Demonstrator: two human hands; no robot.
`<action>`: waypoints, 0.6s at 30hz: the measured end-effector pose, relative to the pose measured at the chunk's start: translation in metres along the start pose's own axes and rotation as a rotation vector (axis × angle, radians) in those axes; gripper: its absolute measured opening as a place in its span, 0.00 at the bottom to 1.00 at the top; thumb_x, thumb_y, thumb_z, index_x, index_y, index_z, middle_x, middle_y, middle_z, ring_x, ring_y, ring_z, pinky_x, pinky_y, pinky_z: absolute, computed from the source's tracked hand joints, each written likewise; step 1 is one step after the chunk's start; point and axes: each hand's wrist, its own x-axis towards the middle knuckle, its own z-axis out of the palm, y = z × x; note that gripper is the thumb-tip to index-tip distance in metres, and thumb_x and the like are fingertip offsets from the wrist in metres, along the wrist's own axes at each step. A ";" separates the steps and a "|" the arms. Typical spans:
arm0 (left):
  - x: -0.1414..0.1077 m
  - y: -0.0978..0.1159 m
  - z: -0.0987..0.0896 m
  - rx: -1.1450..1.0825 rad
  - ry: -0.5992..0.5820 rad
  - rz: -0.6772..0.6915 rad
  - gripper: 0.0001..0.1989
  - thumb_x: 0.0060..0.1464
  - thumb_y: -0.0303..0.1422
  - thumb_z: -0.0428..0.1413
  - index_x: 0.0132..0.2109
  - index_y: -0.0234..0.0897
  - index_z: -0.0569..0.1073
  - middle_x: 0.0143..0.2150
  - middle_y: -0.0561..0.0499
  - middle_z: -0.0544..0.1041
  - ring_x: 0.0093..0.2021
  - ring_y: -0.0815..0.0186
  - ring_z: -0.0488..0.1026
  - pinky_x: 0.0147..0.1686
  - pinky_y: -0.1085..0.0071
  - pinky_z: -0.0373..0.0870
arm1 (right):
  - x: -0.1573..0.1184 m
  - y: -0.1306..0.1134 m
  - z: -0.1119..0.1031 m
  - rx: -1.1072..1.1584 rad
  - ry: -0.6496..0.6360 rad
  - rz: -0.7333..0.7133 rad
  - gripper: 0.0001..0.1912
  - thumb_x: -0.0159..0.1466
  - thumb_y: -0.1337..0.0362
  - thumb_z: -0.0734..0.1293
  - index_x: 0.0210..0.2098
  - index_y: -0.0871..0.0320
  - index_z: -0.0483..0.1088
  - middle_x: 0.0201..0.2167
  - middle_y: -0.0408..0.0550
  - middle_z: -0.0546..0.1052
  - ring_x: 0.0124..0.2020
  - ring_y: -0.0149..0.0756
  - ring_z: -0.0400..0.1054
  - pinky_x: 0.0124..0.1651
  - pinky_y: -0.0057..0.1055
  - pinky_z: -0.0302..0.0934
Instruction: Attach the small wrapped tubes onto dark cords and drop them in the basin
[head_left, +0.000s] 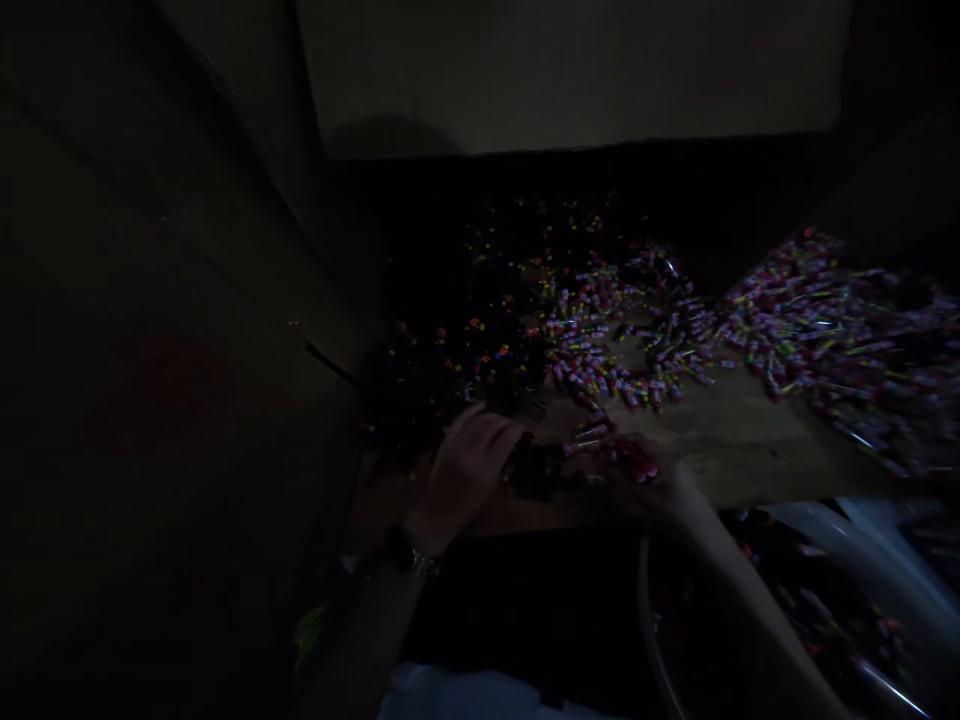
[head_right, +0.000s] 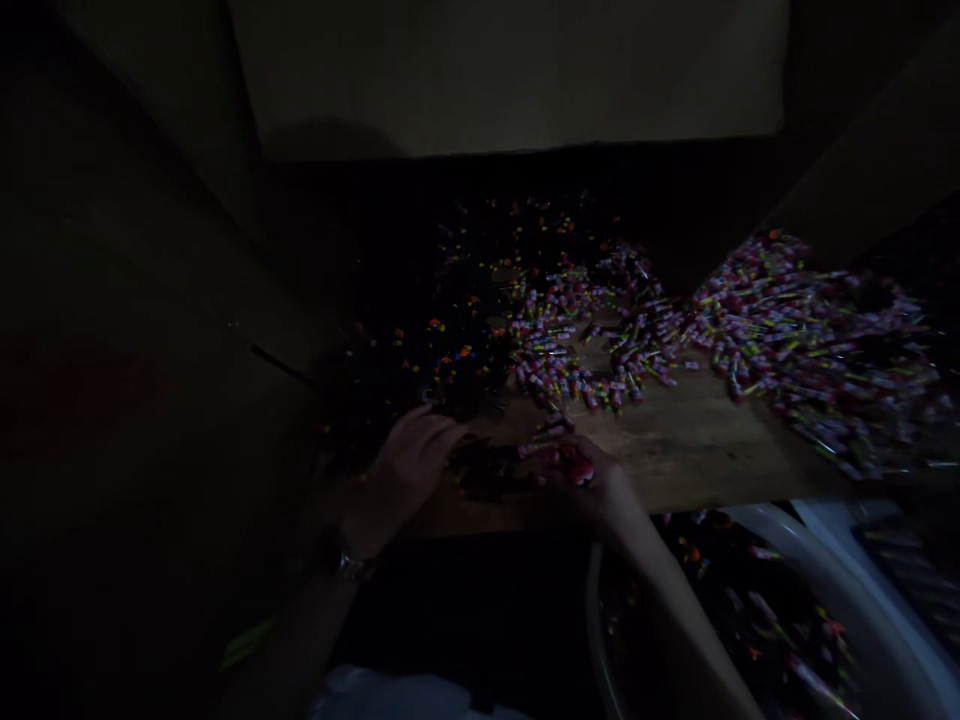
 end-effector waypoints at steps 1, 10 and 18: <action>-0.001 0.009 0.002 0.006 -0.035 0.002 0.16 0.60 0.22 0.44 0.53 0.36 0.68 0.47 0.47 0.75 0.48 0.65 0.70 0.54 0.63 0.64 | 0.000 -0.002 0.001 0.035 -0.029 0.009 0.14 0.55 0.53 0.68 0.35 0.57 0.72 0.28 0.49 0.79 0.27 0.38 0.73 0.30 0.30 0.66; -0.009 0.028 0.055 -0.085 -0.263 -0.173 0.17 0.60 0.23 0.47 0.55 0.37 0.64 0.47 0.47 0.72 0.48 0.61 0.67 0.48 0.61 0.66 | 0.005 0.016 0.014 0.209 -0.217 -0.054 0.12 0.59 0.57 0.67 0.40 0.57 0.73 0.40 0.51 0.78 0.42 0.41 0.71 0.46 0.38 0.65; -0.009 0.034 0.040 -0.115 -0.269 -0.111 0.12 0.59 0.30 0.52 0.49 0.36 0.68 0.44 0.48 0.71 0.45 0.61 0.67 0.46 0.62 0.66 | 0.005 0.017 0.029 0.153 -0.136 -0.103 0.12 0.59 0.57 0.67 0.39 0.57 0.71 0.36 0.50 0.76 0.39 0.39 0.70 0.42 0.34 0.65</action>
